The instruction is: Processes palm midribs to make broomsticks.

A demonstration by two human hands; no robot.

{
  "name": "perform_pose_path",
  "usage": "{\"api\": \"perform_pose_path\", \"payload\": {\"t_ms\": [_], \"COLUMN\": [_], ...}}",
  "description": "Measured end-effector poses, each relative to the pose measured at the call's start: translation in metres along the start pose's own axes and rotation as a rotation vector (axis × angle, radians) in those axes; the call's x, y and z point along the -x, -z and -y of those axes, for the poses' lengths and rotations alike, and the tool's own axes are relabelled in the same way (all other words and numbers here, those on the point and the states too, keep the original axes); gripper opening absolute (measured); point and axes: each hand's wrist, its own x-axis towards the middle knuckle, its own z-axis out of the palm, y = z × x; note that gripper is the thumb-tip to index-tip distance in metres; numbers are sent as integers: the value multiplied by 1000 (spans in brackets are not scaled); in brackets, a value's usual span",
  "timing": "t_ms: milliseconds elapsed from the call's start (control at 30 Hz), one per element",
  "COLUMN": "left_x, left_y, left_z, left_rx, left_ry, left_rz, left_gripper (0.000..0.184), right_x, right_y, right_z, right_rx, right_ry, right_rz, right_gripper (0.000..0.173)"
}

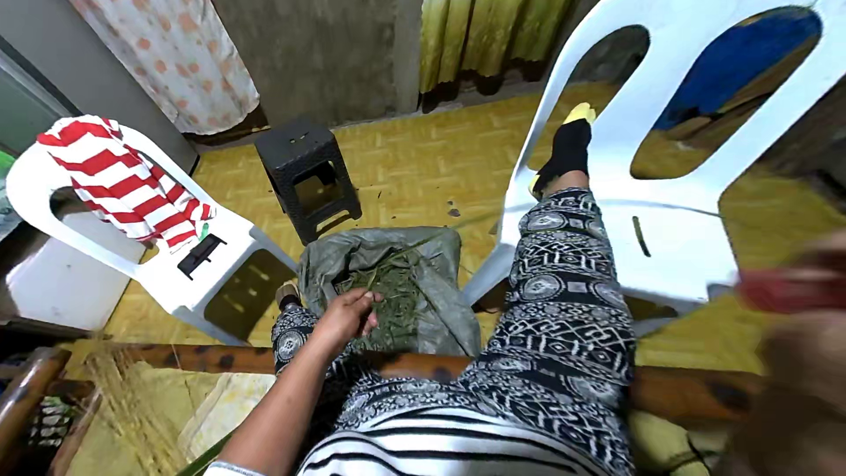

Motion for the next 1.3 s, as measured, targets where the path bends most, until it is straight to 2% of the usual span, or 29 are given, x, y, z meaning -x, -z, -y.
{"api": "perform_pose_path", "payload": {"t_ms": [33, 100, 233, 433, 633, 900, 1033, 1133, 1300], "left_x": [0, 1, 7, 14, 17, 12, 10, 10, 8], "left_y": [-2, -6, -7, -5, -4, -7, -5, 0, 7], "left_z": [-1, -4, -7, -5, -4, -3, 1, 6, 9], "left_rx": [12, 31, 31, 11, -47, -132, -123, -106, -138], "left_ry": [-11, -37, -71, -100, -117, -133, -127, -114, -27], "left_rz": [38, 106, 192, 291, 315, 345, 341, 314, 215], "left_gripper": [34, 33, 32, 32, 31, 31, 30, 28, 28], "right_x": [4, 14, 40, 39, 27, 16, 16, 13, 10], "right_y": [-13, -39, -74, -103, -108, -106, -108, -111, -118], "right_z": [1, -12, -43, -50, -59, -66, -72, -80, -110], "right_rx": [176, 327, 249, -2, -112, -249, -179, 119, 502], "right_ry": [-45, -146, -426, -773, -897, -945, -932, -739, -341], "right_rz": [164, 408, 661, 823, 731, 722, 692, 754, 941], "right_gripper": [32, 52, 54, 49, 45, 37, 29, 25, 37]}}
